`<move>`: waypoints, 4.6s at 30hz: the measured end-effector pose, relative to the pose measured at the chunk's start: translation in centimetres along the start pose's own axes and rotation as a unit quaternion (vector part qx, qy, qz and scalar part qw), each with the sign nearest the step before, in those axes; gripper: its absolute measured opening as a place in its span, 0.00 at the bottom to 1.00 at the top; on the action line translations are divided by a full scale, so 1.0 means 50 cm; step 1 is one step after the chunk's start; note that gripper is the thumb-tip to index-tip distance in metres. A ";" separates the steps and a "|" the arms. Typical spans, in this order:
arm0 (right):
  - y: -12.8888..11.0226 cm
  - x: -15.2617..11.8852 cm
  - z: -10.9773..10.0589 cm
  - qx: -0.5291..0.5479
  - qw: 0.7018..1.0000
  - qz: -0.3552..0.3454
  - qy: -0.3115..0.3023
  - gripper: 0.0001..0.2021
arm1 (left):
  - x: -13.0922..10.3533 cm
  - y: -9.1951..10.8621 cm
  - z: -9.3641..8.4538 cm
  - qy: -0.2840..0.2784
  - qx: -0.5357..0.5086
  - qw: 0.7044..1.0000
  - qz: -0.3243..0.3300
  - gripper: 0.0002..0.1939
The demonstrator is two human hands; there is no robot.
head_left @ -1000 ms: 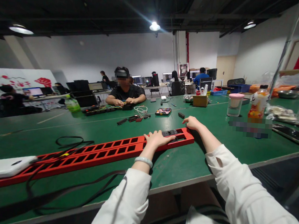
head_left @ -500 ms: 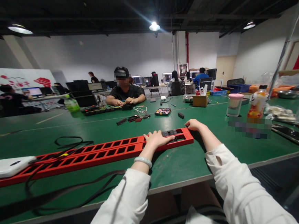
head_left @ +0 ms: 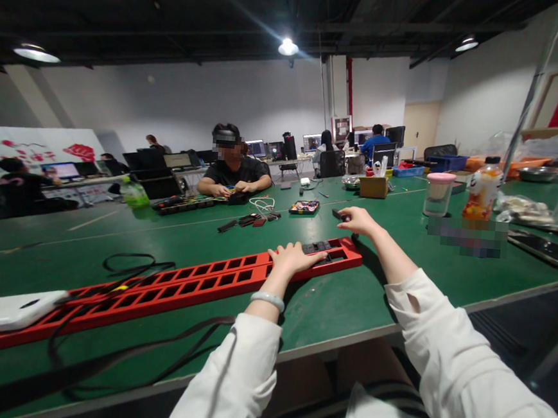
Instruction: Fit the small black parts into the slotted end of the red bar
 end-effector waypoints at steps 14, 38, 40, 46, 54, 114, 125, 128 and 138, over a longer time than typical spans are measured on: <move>-0.097 -0.068 0.117 0.184 0.911 -0.036 -0.367 0.28 | -0.004 0.004 -0.001 -0.012 0.008 1.000 0.000 0.48; -0.153 -0.063 0.104 0.030 0.933 -0.079 -0.351 0.24 | -0.003 0.005 0.002 -0.016 0.011 1.000 0.005 0.48; -0.153 -0.063 0.105 0.021 0.933 -0.078 -0.352 0.24 | -0.004 0.005 0.001 -0.019 0.009 1.000 0.003 0.47; -0.154 -0.063 0.108 -0.003 0.934 -0.071 -0.349 0.24 | -0.001 0.003 0.002 -0.014 -0.002 1.000 0.004 0.46; -0.149 -0.062 0.118 -0.013 0.933 -0.063 -0.353 0.27 | -0.002 0.002 0.002 -0.015 0.000 1.000 0.000 0.46; 0.017 -0.012 0.014 -0.046 0.994 0.054 -0.083 0.26 | -0.006 0.003 -0.004 -0.003 -0.006 1.000 0.011 0.46; -0.077 -0.062 0.106 0.192 0.931 -0.019 -0.309 0.23 | -0.003 0.005 0.001 -0.008 0.003 1.000 0.009 0.46; -0.076 -0.069 0.113 0.162 0.926 -0.011 -0.340 0.22 | -0.002 0.005 0.002 -0.010 0.005 1.000 0.007 0.46; -0.075 -0.064 0.118 0.112 0.928 -0.040 -0.352 0.26 | -0.008 0.006 -0.002 -0.022 0.015 1.000 0.008 0.46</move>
Point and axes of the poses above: each hand's wrist, its own x-axis towards the middle knuckle, its own z-axis out of the palm, y = z × x, the point moved 10 cm from there along x, towards the middle knuckle, and after that the axes turned 10 degrees about -z, right-handed, at the moved point
